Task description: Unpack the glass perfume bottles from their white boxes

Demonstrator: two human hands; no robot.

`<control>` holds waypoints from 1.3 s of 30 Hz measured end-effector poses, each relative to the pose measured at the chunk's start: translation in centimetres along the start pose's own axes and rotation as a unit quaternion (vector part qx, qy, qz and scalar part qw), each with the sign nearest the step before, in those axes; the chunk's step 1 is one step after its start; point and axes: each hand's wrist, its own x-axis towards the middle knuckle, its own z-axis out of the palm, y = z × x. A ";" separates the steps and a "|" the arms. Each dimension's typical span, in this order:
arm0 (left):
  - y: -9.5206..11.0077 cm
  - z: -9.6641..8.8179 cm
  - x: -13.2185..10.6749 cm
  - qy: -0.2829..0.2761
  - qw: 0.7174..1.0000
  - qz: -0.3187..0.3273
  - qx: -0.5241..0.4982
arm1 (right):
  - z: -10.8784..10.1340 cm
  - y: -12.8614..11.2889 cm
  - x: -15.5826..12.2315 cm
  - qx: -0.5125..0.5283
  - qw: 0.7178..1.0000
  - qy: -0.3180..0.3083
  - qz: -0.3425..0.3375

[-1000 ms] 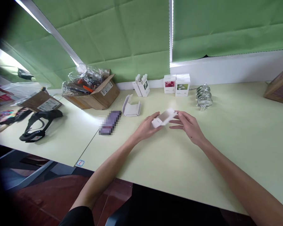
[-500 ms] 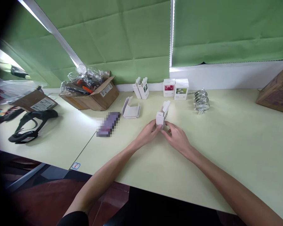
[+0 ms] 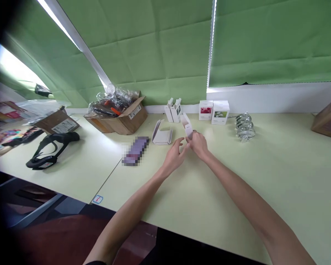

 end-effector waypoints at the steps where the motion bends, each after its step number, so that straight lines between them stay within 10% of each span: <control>1: -0.2 -0.1 0.1 0.016 0.999 0.002 0.032 | 0.3 -0.4 1.1 0.005 1.000 0.004 0.010; 13: -0.4 -1.0 0.3 -0.028 0.986 0.026 0.164 | 2.2 -4.6 11.0 0.013 0.998 0.033 0.046; 24: -1.1 -0.6 0.3 -0.042 0.974 0.054 0.218 | 3.4 -1.7 9.6 -0.032 0.999 0.030 -0.007; 32: -0.9 -0.1 0.1 -0.056 0.965 0.067 0.247 | -2.1 2.5 7.7 -0.071 0.980 0.170 -0.072; 39: -1.0 -0.2 0.2 -0.061 0.964 0.058 0.253 | -6.1 7.5 10.2 -0.067 0.961 0.254 0.090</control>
